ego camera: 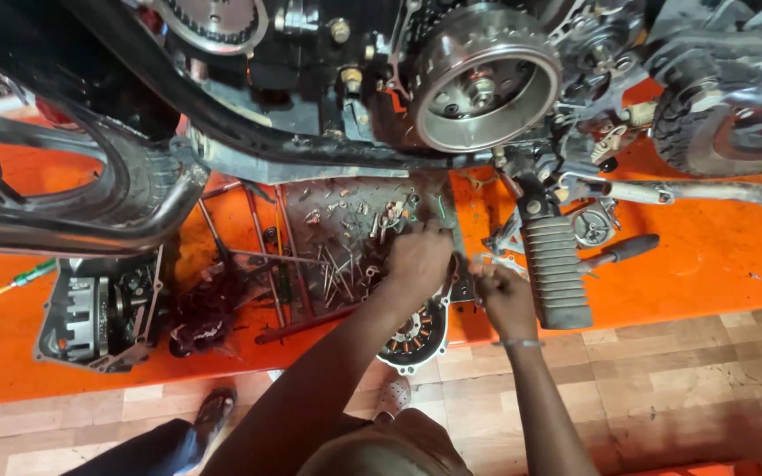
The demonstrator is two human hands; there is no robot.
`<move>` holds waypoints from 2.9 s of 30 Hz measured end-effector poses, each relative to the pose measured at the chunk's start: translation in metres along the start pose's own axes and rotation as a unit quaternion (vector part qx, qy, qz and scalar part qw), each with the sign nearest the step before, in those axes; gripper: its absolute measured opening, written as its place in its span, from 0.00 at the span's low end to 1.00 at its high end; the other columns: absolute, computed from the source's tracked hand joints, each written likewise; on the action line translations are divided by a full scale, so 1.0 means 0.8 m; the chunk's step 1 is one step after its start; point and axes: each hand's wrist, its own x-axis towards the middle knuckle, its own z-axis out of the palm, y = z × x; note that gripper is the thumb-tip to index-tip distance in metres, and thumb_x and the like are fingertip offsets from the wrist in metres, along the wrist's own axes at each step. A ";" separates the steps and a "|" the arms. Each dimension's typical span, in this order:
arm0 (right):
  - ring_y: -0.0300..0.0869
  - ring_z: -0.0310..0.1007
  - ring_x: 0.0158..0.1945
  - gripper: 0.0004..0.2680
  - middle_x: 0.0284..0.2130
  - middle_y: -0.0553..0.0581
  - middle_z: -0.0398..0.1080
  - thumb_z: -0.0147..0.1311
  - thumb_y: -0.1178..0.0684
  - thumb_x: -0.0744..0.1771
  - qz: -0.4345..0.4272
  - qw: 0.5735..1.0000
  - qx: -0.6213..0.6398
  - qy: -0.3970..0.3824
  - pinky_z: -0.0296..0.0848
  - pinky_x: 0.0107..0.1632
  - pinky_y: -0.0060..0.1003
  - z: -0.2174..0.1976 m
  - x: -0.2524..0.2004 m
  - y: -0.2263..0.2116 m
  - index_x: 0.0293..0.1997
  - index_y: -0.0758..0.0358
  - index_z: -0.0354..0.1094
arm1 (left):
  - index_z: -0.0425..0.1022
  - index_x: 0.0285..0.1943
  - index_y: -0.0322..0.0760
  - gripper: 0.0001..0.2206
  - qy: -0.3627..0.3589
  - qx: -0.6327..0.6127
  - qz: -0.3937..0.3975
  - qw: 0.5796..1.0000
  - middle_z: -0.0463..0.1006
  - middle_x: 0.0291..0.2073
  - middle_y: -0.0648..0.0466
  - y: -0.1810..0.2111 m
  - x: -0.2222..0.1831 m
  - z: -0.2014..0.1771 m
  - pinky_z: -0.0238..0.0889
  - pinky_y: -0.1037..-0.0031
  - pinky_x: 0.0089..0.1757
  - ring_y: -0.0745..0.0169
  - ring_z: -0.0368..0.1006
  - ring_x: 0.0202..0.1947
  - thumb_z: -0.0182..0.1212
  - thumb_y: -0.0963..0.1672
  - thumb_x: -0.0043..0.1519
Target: The person works at a bench under a motorcycle frame, sorting small engine parts and bolts on the work surface, then lifts a black engine side cover and aligns and fits it onto the motorcycle engine, holding it in place with both hands.
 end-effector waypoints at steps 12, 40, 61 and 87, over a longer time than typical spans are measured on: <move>0.31 0.64 0.26 0.08 0.27 0.49 0.72 0.51 0.61 0.68 0.049 0.987 0.152 -0.007 0.64 0.29 0.27 0.025 -0.067 0.028 0.48 0.71 0.76 | 0.79 0.26 0.37 0.05 0.006 0.036 0.170 0.985 0.79 0.25 0.45 -0.043 0.025 0.044 0.70 0.59 0.28 0.48 0.78 0.25 0.64 0.43 0.53; 0.31 0.66 0.27 0.08 0.26 0.48 0.70 0.54 0.58 0.68 0.094 0.981 0.166 0.043 0.71 0.30 0.29 0.012 -0.059 0.074 0.50 0.66 0.78 | 0.77 0.33 0.36 0.10 -0.014 0.139 0.305 0.942 0.74 0.30 0.49 -0.075 0.061 0.132 0.62 0.64 0.26 0.54 0.72 0.28 0.60 0.47 0.56; 0.33 0.63 0.25 0.10 0.25 0.49 0.69 0.58 0.60 0.66 0.058 0.986 0.152 0.028 0.62 0.27 0.30 -0.001 -0.034 0.019 0.54 0.66 0.72 | 0.71 0.53 0.38 0.13 0.018 -0.003 -0.128 0.992 0.78 0.45 0.46 -0.274 -0.077 0.016 0.71 0.54 0.34 0.40 0.79 0.37 0.59 0.44 0.61; 0.35 0.71 0.28 0.11 0.26 0.53 0.76 0.62 0.49 0.65 -0.006 0.981 -0.131 0.145 0.72 0.36 0.34 0.134 -0.002 -0.083 0.52 0.52 0.79 | 0.74 0.47 0.33 0.20 0.174 -0.307 -0.268 0.897 0.75 0.41 0.43 -0.052 -0.154 -0.002 0.61 0.55 0.48 0.40 0.70 0.47 0.75 0.47 0.52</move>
